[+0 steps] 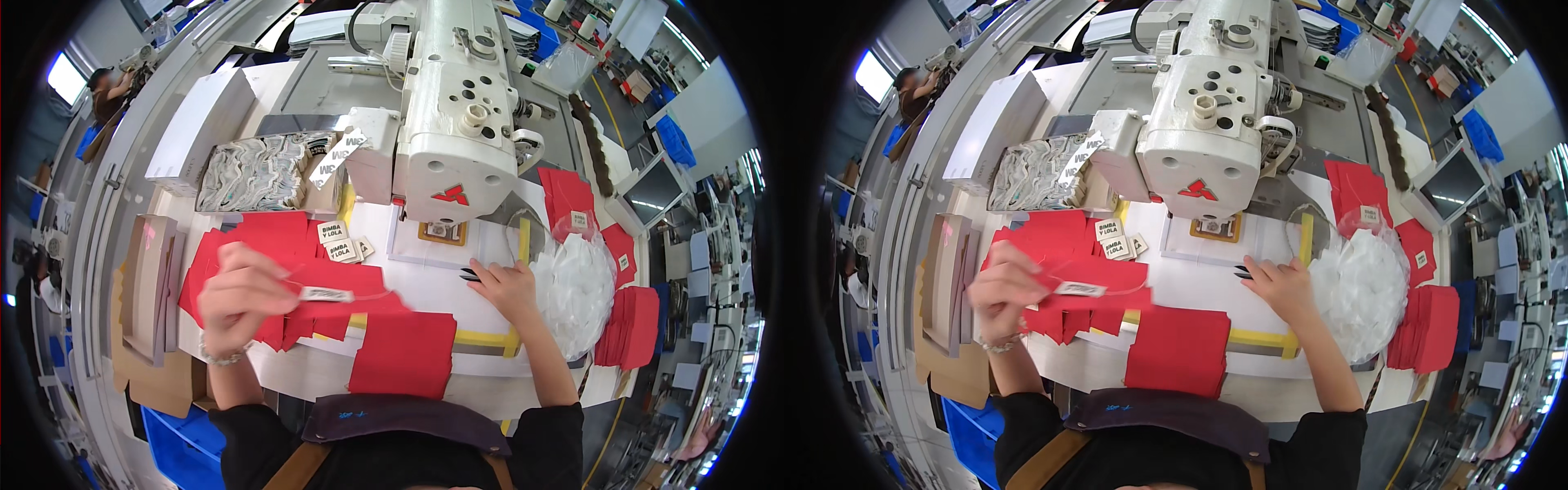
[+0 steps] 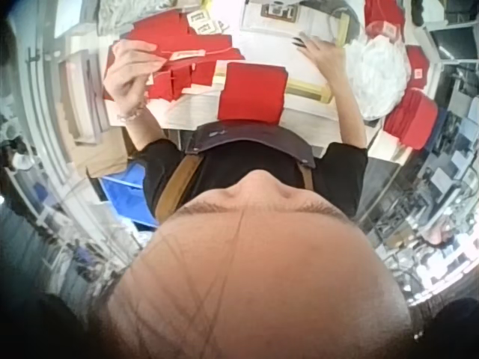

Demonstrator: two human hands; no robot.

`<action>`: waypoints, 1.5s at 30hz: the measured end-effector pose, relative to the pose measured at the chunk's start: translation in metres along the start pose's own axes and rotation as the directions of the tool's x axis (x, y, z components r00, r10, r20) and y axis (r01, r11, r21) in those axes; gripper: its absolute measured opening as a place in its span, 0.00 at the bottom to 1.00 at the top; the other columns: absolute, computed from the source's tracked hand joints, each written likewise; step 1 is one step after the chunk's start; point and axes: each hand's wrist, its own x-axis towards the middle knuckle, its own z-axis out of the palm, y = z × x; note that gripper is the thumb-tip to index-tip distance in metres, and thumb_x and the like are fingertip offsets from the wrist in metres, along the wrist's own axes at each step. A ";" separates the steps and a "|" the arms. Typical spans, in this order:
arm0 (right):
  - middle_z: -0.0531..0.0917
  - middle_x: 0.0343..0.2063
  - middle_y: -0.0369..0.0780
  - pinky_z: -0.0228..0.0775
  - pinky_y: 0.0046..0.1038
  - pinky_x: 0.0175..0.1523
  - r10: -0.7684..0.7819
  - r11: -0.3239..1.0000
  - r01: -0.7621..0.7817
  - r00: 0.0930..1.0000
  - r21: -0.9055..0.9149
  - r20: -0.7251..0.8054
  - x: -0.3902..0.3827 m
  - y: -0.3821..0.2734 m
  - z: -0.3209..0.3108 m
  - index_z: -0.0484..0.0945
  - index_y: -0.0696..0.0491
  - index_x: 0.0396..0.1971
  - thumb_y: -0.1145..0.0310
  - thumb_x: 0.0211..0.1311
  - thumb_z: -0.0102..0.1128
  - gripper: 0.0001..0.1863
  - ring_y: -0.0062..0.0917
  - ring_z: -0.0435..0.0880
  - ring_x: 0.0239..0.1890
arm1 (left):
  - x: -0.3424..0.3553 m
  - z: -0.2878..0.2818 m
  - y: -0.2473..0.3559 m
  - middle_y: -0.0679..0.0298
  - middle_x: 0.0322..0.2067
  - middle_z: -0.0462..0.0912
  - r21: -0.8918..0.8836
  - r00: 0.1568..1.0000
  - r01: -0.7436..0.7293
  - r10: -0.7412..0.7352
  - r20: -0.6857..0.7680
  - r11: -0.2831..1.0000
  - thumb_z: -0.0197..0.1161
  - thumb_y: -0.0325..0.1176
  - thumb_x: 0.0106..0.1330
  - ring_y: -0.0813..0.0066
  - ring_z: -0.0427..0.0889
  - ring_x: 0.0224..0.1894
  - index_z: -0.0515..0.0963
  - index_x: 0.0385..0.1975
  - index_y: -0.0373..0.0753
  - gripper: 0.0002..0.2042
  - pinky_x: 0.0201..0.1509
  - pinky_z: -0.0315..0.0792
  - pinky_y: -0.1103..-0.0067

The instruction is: The person sews white labels onto red fabric pieces using a sewing machine. They place each piece under the needle, guide it through, and then cut the thread with scissors. The finished pieces are stacked on the table.

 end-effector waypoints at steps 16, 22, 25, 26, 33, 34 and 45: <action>0.71 0.23 0.31 0.58 0.26 0.32 0.239 0.955 -0.246 0.969 0.167 0.057 -0.030 -0.037 -0.006 0.81 0.44 0.51 0.55 0.49 0.71 0.26 0.22 0.71 0.22 | -0.103 -0.068 -0.001 0.63 0.29 0.82 0.402 0.865 0.497 -0.402 -0.302 0.769 0.58 0.37 0.53 0.60 0.72 0.53 0.80 0.23 0.37 0.10 0.62 0.53 0.66; 0.73 0.31 0.32 0.60 0.29 0.41 0.335 0.902 -0.346 0.938 0.258 0.087 -0.038 -0.052 -0.013 0.80 0.46 0.51 0.59 0.50 0.72 0.25 0.22 0.74 0.31 | -0.061 -0.029 -0.012 0.67 0.29 0.82 0.553 0.934 0.340 -0.342 -0.103 0.761 0.60 0.32 0.50 0.62 0.75 0.50 0.80 0.24 0.40 0.05 0.60 0.55 0.68; 0.77 0.33 0.31 0.57 0.32 0.48 0.430 0.872 -0.434 0.900 0.228 0.071 -0.042 -0.047 -0.026 0.82 0.47 0.48 0.64 0.50 0.72 0.22 0.22 0.76 0.37 | -0.042 -0.002 -0.021 0.67 0.30 0.83 0.539 0.953 0.262 -0.304 -0.012 0.801 0.63 0.30 0.48 0.63 0.77 0.48 0.81 0.25 0.40 0.05 0.59 0.57 0.68; 0.78 0.33 0.31 0.57 0.33 0.49 0.458 0.868 -0.462 0.886 0.180 0.066 -0.046 -0.041 -0.030 0.82 0.47 0.46 0.65 0.51 0.71 0.20 0.22 0.76 0.38 | -0.037 0.007 -0.024 0.66 0.30 0.83 0.521 0.955 0.243 -0.295 0.017 0.818 0.63 0.30 0.47 0.63 0.78 0.48 0.81 0.25 0.40 0.05 0.59 0.57 0.68; 0.80 0.33 0.33 0.57 0.37 0.56 0.604 0.792 -0.606 0.763 -0.071 0.232 -0.066 0.002 -0.063 0.81 0.49 0.39 0.73 0.55 0.63 0.10 0.24 0.78 0.40 | -0.013 0.063 -0.035 0.67 0.30 0.82 0.428 0.964 0.097 -0.191 0.184 0.899 0.69 0.29 0.47 0.68 0.80 0.42 0.82 0.27 0.40 0.07 0.56 0.62 0.66; 0.80 0.32 0.34 0.57 0.38 0.57 0.607 0.787 -0.612 0.746 -0.077 0.273 -0.066 0.004 -0.066 0.81 0.49 0.38 0.74 0.55 0.62 0.10 0.24 0.79 0.40 | -0.011 0.069 -0.035 0.67 0.30 0.82 0.416 0.966 0.080 -0.174 0.194 0.906 0.69 0.29 0.46 0.68 0.80 0.42 0.82 0.27 0.41 0.07 0.56 0.62 0.66; 0.79 0.26 0.34 0.57 0.40 0.61 0.521 0.853 -0.492 0.826 -0.174 0.216 -0.085 0.012 -0.039 0.76 0.50 0.29 0.74 0.54 0.65 0.05 0.24 0.81 0.31 | -0.001 0.101 -0.032 0.70 0.30 0.83 0.355 0.952 -0.011 -0.099 0.290 0.935 0.72 0.30 0.45 0.70 0.81 0.42 0.82 0.27 0.42 0.09 0.55 0.64 0.66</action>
